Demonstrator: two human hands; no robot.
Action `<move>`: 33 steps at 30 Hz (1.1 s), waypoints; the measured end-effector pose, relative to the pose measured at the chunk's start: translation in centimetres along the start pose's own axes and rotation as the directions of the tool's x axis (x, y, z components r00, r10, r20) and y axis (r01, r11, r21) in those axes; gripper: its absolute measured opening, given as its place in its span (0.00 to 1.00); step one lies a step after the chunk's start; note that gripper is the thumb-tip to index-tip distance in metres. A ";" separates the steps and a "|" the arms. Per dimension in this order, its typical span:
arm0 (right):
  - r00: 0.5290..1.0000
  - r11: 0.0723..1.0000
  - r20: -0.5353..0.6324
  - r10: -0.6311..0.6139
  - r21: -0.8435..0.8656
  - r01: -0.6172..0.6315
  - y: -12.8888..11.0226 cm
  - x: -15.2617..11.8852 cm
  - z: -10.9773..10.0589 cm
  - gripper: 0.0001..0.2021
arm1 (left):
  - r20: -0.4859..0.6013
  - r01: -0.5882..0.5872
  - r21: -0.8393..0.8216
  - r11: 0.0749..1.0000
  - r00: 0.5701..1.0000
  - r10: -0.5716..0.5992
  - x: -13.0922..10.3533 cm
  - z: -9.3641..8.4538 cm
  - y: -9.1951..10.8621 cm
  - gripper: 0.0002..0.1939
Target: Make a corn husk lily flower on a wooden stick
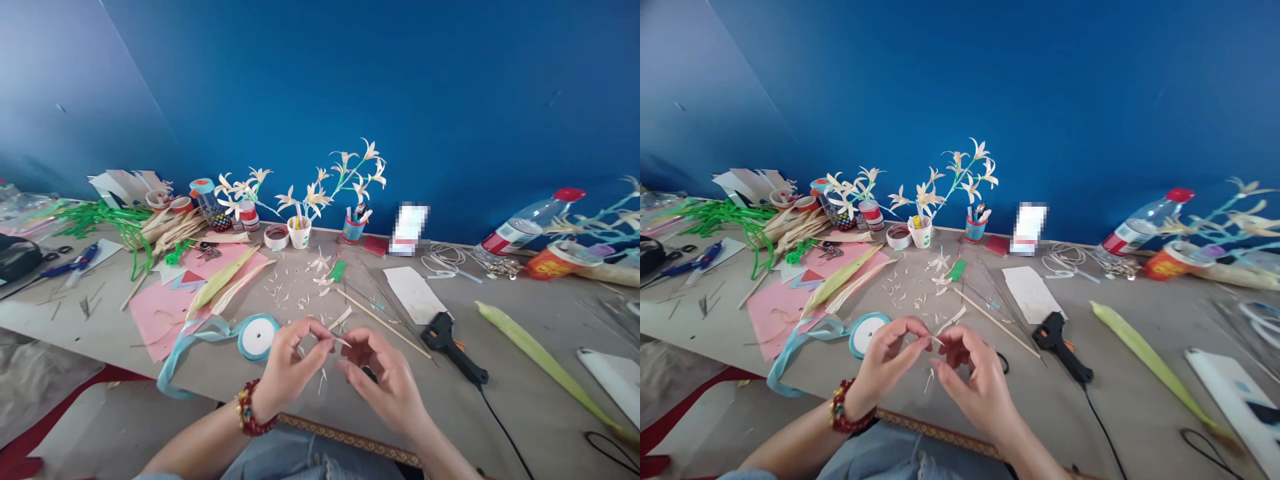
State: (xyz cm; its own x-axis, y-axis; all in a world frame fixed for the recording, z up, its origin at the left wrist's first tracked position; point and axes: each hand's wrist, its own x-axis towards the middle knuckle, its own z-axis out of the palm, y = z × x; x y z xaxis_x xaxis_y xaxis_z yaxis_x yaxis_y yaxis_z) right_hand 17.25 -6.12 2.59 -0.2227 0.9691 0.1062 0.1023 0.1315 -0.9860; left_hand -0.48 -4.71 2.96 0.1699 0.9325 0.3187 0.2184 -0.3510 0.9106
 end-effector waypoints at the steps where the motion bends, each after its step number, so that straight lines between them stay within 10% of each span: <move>1: 0.997 0.992 -0.034 -0.071 -0.108 0.067 0.1 0.0 0.0 0.06 | 0.033 0.091 -0.063 0.994 0.995 -0.089 0.1 0.1 0.1 0.05; 5: 0.942 0.881 -0.084 -0.324 -0.390 0.268 0.7 0.2 0.3 0.04 | 0.079 0.170 -0.128 0.977 0.984 -0.161 0.2 0.5 0.3 0.07; 10: 0.834 0.689 -0.032 -0.551 -0.581 0.433 0.8 0.2 0.5 0.07 | -0.024 -0.062 0.080 0.995 0.998 0.065 0.2 1.0 0.1 0.06; 20: 0.691 0.591 -0.108 -0.715 -0.622 0.514 0.8 -0.2 0.7 0.10 | -0.133 -0.231 0.333 0.914 0.948 0.288 0.1 0.9 -1.3 0.08; 24: 0.722 0.676 -0.232 -0.652 -0.609 0.415 0.6 -0.5 0.4 0.09 | -0.130 -0.157 0.312 0.937 0.970 0.205 0.3 -0.1 -1.2 0.07; 28: 0.763 0.691 -0.196 -0.616 -0.601 0.403 0.4 -0.1 0.5 0.09 | 0.043 -0.252 0.204 0.946 0.968 0.248 0.5 0.2 0.1 0.11; 33: 0.744 0.647 -0.131 -0.655 -0.607 0.462 0.7 0.1 0.7 0.10 | 0.003 -0.326 0.250 0.912 0.942 0.336 0.8 1.4 0.4 0.08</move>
State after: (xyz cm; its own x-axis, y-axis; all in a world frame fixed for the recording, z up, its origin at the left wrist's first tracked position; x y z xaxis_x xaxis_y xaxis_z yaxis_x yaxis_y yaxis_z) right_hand 16.66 -6.11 1.87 -0.1058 0.6624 0.7416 0.5514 0.6597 -0.5106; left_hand 1.14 -4.22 3.25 0.2367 0.7600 0.6053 0.3837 -0.6455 0.6604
